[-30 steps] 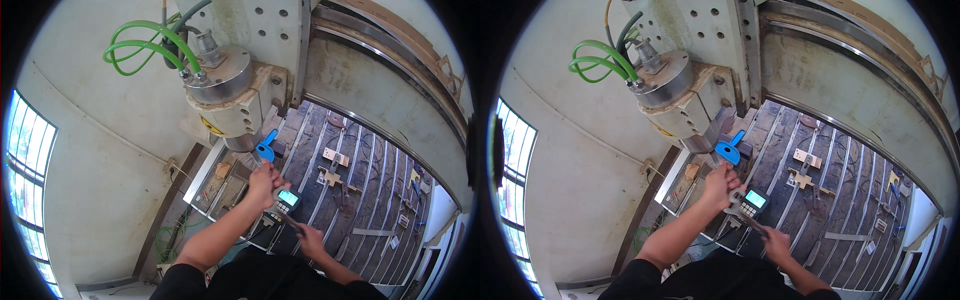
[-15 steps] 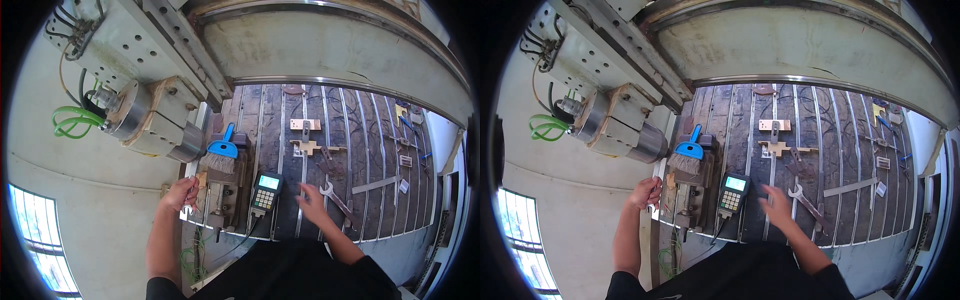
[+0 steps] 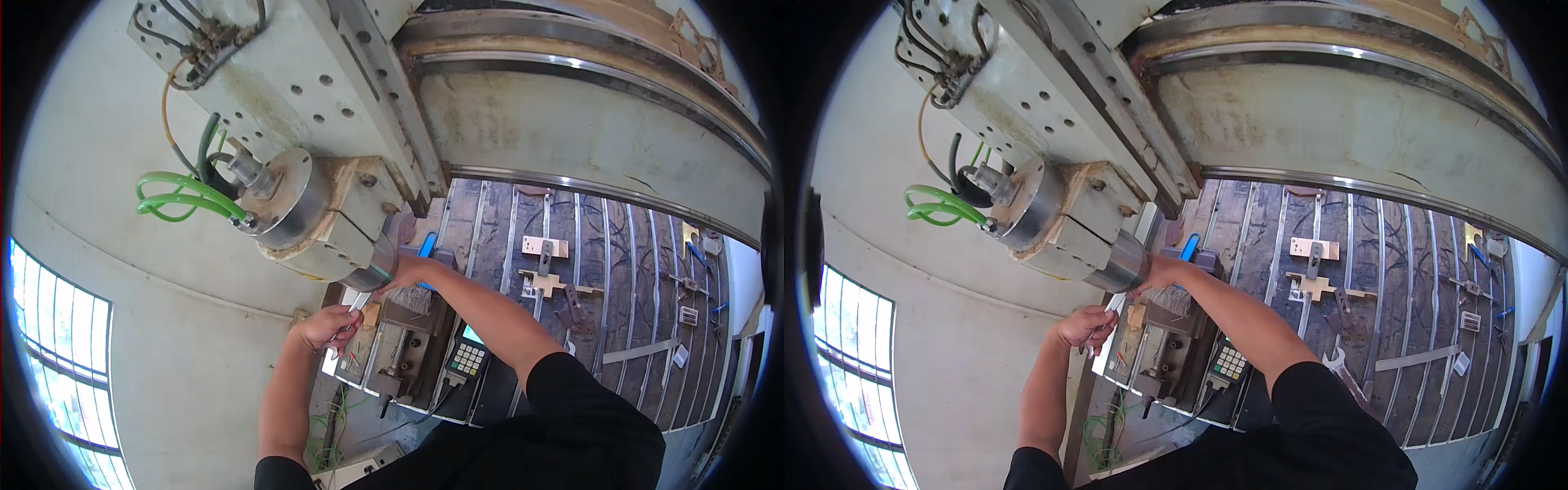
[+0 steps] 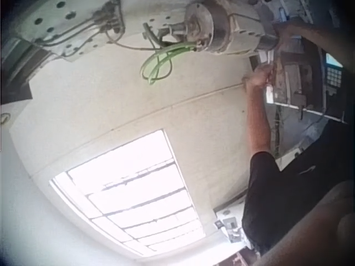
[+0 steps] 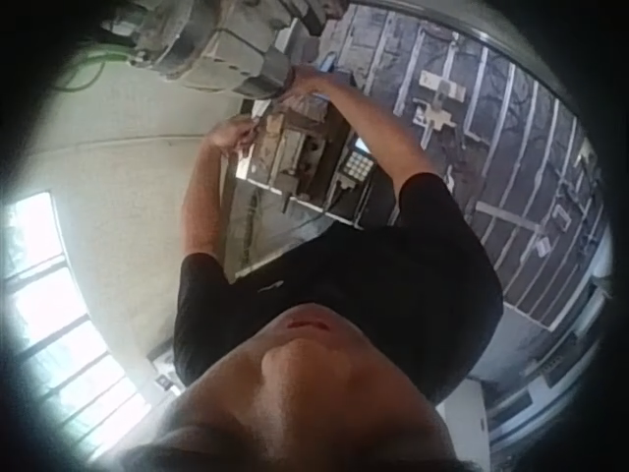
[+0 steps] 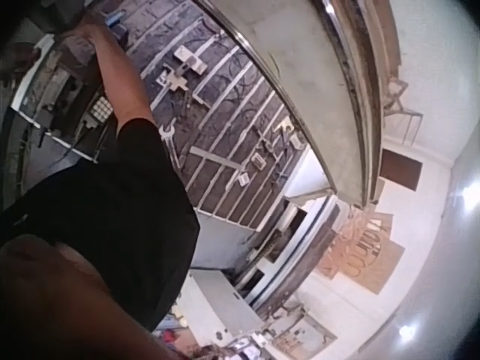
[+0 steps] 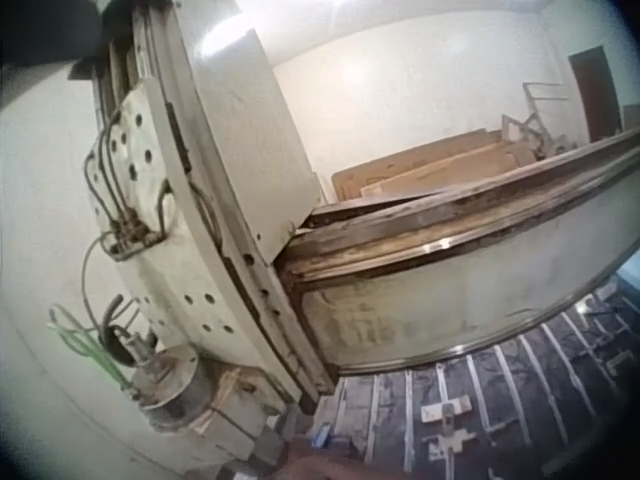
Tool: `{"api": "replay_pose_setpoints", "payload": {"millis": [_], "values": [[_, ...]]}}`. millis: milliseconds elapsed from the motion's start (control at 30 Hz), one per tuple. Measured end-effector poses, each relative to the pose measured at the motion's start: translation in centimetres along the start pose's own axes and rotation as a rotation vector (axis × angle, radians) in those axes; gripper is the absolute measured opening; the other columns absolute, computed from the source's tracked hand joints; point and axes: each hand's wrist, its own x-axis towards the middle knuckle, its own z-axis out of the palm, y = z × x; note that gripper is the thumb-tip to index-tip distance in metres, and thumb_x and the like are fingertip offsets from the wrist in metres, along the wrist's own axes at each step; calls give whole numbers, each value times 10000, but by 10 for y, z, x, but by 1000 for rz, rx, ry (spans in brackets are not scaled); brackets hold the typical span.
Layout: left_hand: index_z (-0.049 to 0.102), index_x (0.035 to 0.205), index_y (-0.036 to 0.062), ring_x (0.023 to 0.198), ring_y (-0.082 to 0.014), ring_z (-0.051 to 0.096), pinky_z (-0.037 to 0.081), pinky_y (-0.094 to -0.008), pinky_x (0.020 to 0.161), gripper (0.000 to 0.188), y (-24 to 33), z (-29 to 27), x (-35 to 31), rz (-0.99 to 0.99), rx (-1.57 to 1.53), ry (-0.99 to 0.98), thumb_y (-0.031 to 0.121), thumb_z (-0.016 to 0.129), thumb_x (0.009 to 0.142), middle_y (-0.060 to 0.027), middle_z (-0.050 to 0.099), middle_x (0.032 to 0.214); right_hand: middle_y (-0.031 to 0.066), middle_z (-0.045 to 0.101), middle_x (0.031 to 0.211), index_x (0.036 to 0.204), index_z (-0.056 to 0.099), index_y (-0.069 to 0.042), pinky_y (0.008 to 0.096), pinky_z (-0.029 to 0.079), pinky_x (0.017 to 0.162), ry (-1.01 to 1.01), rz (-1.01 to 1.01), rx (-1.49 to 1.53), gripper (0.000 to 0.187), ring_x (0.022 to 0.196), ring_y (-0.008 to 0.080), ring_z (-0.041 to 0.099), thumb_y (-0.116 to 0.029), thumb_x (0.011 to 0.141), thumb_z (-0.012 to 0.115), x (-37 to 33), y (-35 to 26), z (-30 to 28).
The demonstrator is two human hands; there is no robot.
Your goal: Adjusting the spindle and tool bit on a CNC machine using wrenches and a control pendant.
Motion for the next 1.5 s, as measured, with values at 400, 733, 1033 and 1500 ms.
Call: {"api": "replay_pose_setpoints", "payload": {"millis": [400, 733, 1033, 1500], "values": [[460, 819, 92, 351, -66, 322, 481, -303, 409, 267, -10, 19, 6, 59, -155, 10, 327, 395, 927, 28, 326, 499, 218, 470, 1124, 1176, 343, 8, 381, 395, 864, 616, -117, -9, 534, 1043, 372, 493, -36, 716, 611, -30, 7, 72], [457, 837, 73, 385, -84, 331, 471, -319, 427, 274, -15, 31, 9, 89, -180, 17, 325, 402, 928, 20, 330, 522, 215, 516, 1070, 1151, 353, 19, 369, 426, 820, 543, -202, -441, 536, 1028, 337, 526, -43, 700, 636, -5, 22, 56], [458, 844, 79, 382, -85, 325, 456, -320, 420, 258, -19, 31, 12, 137, -183, 36, 313, 397, 931, 23, 323, 519, 145, 535, 1101, 1180, 342, -11, 338, 460, 785, 495, -75, 187, 526, 1013, 211, 552, -66, 749, 640, -35, 3, 52], [460, 845, 89, 379, -85, 317, 456, -322, 428, 260, -18, 38, 14, 122, -182, 82, 330, 408, 925, 30, 316, 513, 191, 556, 1079, 1093, 484, 2, 355, 425, 828, 612, -102, 191, 446, 1002, 291, 552, -18, 667, 613, -27, 7, 57]]}}
